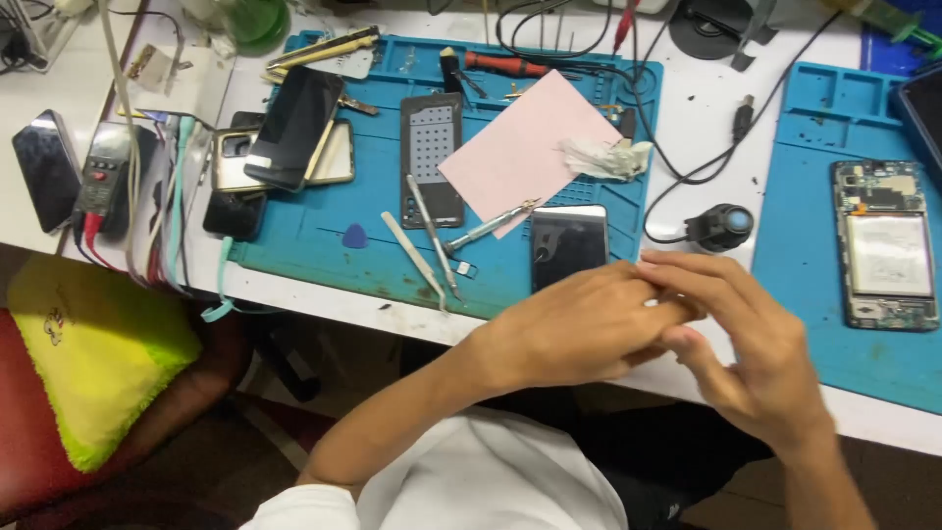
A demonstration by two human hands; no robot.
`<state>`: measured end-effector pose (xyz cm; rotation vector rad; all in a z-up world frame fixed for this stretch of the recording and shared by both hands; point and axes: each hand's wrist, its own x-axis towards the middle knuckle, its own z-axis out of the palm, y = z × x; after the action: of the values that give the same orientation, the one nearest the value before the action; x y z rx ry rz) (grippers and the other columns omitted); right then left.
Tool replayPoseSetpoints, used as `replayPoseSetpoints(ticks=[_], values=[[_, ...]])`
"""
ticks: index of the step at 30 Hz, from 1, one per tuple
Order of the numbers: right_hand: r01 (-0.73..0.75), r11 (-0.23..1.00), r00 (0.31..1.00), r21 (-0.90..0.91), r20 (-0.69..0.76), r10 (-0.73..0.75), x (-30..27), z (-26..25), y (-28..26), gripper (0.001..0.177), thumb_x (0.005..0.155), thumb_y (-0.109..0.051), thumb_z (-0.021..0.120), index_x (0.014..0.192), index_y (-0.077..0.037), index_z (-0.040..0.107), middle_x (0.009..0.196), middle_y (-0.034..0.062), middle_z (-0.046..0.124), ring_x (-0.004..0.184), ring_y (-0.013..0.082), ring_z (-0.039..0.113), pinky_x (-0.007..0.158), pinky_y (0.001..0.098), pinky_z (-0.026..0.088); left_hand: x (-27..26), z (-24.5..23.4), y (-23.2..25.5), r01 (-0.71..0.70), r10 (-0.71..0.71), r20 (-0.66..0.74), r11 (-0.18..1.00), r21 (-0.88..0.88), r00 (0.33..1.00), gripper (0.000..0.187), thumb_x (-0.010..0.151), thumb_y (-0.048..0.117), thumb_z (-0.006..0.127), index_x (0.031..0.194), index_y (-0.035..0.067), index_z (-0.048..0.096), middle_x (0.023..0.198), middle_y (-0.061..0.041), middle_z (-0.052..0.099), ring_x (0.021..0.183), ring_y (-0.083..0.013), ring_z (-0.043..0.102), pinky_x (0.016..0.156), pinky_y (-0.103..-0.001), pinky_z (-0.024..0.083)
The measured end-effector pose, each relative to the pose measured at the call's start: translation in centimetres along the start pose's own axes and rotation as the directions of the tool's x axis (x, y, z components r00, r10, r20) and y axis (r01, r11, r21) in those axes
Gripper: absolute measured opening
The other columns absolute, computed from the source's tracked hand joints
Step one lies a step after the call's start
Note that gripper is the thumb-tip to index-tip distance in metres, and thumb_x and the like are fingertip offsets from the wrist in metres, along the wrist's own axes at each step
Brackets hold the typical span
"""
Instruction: The person uses a multimeter to test the battery and charging port of a disassembled smartphone. They then use a screwdriver to remove screws from the motherboard and disconnect a ribbon cable.
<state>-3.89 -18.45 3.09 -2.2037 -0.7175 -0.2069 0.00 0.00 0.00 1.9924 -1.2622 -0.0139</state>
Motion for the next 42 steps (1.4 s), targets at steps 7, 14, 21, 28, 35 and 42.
replayPoseSetpoints(ticks=[7,14,21,28,35,42], values=[[-0.006,0.974,1.0,0.226,0.022,0.001,7.9,13.2,-8.5,0.036,0.106,-0.014,0.047,0.136,0.002,0.056,0.134,0.02,0.061,0.127,0.0323,0.061,0.112,0.041,0.048,-14.7,-12.5,-3.5,0.2,-0.201,0.023,0.979,0.023,0.979,0.014,0.098,0.01,0.058,0.094,-0.002,0.064,0.098,-0.017,0.071,0.098,-0.0384,0.066,0.088,-0.049,0.051],[0.133,0.975,0.982,0.178,0.111,-0.154,11.1,20.4,-13.1,0.034,0.104,-0.016,0.06,0.137,-0.011,0.058,0.132,0.0123,0.063,0.121,0.0298,0.066,0.103,0.0411,0.054,-29.7,-27.3,-7.9,0.892,-0.758,-0.471,0.366,0.265,0.451,0.018,0.106,0.017,0.064,0.116,0.002,0.067,0.11,-0.016,0.067,0.096,-0.0284,0.065,0.079,-0.039,0.054],[0.172,0.962,0.964,0.213,0.164,-0.209,12.3,22.6,-14.2,0.031,0.104,-0.013,0.062,0.135,-0.01,0.058,0.125,0.0127,0.065,0.11,0.0277,0.066,0.098,0.0408,0.052,-36.5,-30.0,-15.4,0.925,-0.773,-0.608,-0.074,0.373,0.183,0.062,0.095,0.033,0.08,0.135,-0.006,0.053,0.114,-0.033,0.061,0.104,-0.0536,0.059,0.081,-0.064,0.049],[0.124,0.97,0.977,0.209,0.148,-0.156,13.1,23.3,-13.8,0.024,0.105,-0.015,0.059,0.128,-0.008,0.062,0.12,0.0089,0.067,0.109,0.0241,0.067,0.098,0.0384,0.049,-35.8,-28.2,-12.9,0.946,-0.608,-0.762,-0.052,0.32,0.225,0.079,0.08,0.04,0.093,0.124,-0.016,0.06,0.126,-0.038,0.053,0.113,-0.0522,0.051,0.098,-0.059,0.042],[-0.1,0.914,0.976,0.393,0.216,0.014,13.9,25.3,-14.7,0.037,0.101,-0.02,0.062,0.134,-0.004,0.058,0.126,0.0115,0.068,0.113,0.0257,0.068,0.097,0.0356,0.056,-25.8,-24.2,-2.2,0.921,-0.723,-0.658,0.372,-0.115,0.21,0.068,0.081,0.017,0.086,0.126,0.007,0.036,0.107,-0.015,0.066,0.088,-0.0276,0.068,0.074,-0.041,0.057],[-0.488,0.481,0.848,0.728,0.263,0.461,9.6,27.4,-14.8,0.104,0.086,-0.021,0.078,0.165,-0.006,0.011,0.107,0.0013,0.055,0.096,0.0151,0.056,0.098,0.029,0.051,-20.1,-18.2,-2.3,0.444,-0.827,-0.309,0.524,-0.727,0.469,0.068,0.077,0.03,0.082,0.134,0.009,0.053,0.103,-0.004,0.072,0.087,-0.0136,0.072,0.078,-0.025,0.061]])
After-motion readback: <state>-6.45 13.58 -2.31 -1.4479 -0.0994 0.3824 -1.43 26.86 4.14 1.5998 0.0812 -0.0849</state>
